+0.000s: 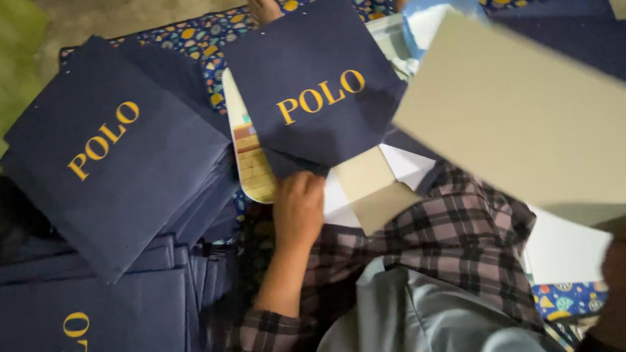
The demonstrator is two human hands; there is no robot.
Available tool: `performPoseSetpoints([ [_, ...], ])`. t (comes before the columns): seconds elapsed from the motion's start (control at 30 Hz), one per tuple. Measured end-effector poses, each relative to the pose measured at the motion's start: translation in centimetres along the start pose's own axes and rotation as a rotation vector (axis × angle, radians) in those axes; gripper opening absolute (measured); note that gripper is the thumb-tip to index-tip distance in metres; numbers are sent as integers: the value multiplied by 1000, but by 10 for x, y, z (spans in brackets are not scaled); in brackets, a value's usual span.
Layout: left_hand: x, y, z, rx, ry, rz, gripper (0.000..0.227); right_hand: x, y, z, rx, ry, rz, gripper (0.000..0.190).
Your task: The person sits on a mat and assembles a stack of dark blue envelopes with gold lettering. They open each envelope, apply white glue from a container using a small stick to the inner flaps, and then close the envelope. The process is repeated for multiple envelopes.
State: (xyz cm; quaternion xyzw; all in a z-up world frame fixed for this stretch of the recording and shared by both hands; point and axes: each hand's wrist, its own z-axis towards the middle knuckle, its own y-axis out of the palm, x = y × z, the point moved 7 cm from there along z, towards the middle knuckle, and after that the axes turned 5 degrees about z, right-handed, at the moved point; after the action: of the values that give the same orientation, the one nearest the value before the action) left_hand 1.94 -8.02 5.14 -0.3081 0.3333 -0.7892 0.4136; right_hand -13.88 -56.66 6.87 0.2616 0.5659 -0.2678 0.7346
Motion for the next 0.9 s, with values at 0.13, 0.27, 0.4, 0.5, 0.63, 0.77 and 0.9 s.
performPoseSetpoints([
  [0.13, 7, -4, 6, -11, 10, 91, 22, 17, 53, -22, -18, -11, 175, 16],
  [0.27, -8, 11, 12, -126, -51, 186, 72, 31, 65, -22, -112, -10, 302, 17],
  [0.4, -23, 24, 30, -267, -118, 171, 93, 48, 58, -22, -79, 5, 243, 19],
  [0.5, -30, 21, 45, -266, -205, 223, 79, 56, 61, -25, -113, 30, 259, 20],
  [0.63, -39, 29, 55, -417, -221, 374, 93, 53, 72, -32, -105, 11, 128, 21],
  [0.77, -41, 24, 65, -440, -218, 394, 121, 31, 103, -36, -197, 37, 52, 34],
  [0.9, -44, 12, 77, -508, -244, 423, 112, 5, 128, -38, -188, 147, -28, 47],
])
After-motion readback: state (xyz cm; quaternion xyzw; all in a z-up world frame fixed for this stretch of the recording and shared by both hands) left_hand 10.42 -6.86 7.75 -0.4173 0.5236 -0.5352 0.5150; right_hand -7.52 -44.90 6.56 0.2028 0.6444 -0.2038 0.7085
